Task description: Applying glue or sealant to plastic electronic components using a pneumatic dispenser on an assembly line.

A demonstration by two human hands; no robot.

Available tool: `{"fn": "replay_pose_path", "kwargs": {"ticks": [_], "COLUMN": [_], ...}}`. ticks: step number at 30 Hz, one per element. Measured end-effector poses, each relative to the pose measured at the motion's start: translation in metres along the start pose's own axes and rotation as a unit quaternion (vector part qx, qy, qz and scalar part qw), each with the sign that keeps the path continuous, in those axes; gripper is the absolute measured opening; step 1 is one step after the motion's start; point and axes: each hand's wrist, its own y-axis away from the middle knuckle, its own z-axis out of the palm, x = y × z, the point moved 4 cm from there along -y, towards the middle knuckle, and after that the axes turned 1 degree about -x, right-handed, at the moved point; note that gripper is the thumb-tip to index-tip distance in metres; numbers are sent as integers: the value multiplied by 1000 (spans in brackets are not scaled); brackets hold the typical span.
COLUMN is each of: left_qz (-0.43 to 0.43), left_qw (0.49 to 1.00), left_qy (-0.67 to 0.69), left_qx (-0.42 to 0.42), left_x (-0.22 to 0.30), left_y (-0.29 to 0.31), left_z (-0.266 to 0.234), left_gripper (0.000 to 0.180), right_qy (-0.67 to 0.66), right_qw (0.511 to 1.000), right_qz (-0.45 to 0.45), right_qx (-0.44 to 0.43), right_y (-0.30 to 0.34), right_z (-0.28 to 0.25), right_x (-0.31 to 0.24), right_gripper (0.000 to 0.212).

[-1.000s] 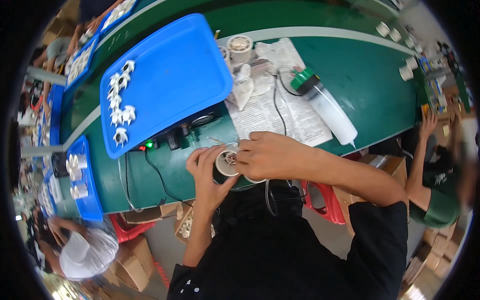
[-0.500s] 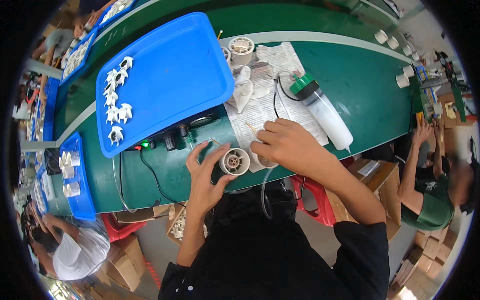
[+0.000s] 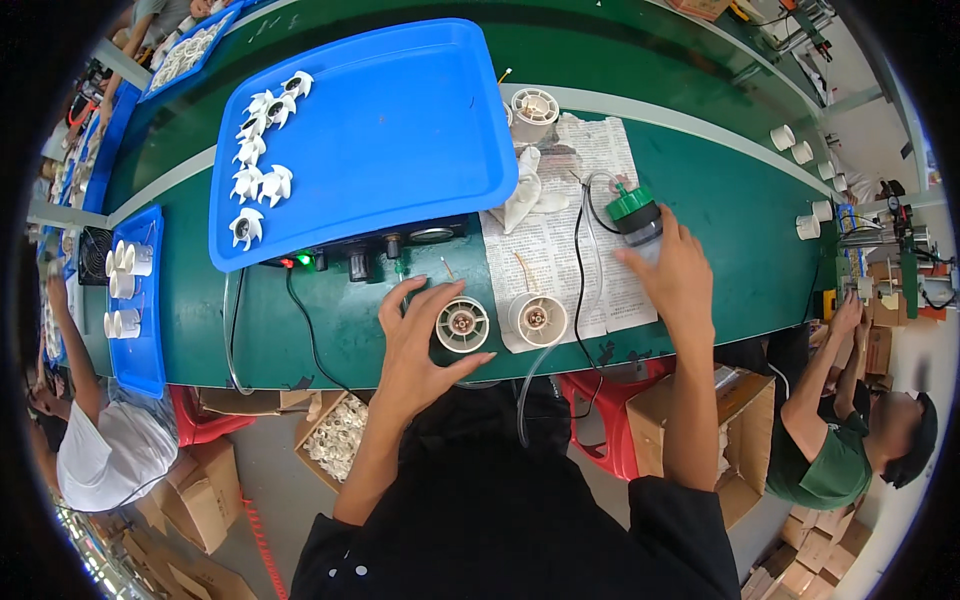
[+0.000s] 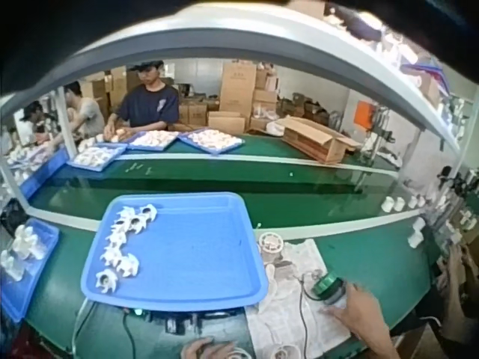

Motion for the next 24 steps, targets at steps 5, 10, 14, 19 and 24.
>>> {"fn": "replay_pose_path", "kwargs": {"ticks": [5,10,14,19,24], "left_qz": [-10,2,21,31,30], "left_qw": [999,999,999,998,997], "left_qy": [13,26,5,25,31], "left_qx": [29,31,23,40,63], "left_x": [0,-4,0,-4,-4], "left_y": [4,4,1,6,6], "left_z": [-3,0,-1,-2,-2], "left_gripper": [78,67,65,66,65], "right_qy": [-223,-541,-783,-864,-835], "right_qw": [973,828,597,498,533], "right_qz": [4,-91,-82,-69,-130], "right_qx": [-54,117,152,5,35], "right_y": [-19,-11,-7,-3,6], "right_z": [-6,-89,-104,-55,-42], "right_x": [29,49,-21,-104,-130], "right_gripper": [51,60,64,59,66]}}
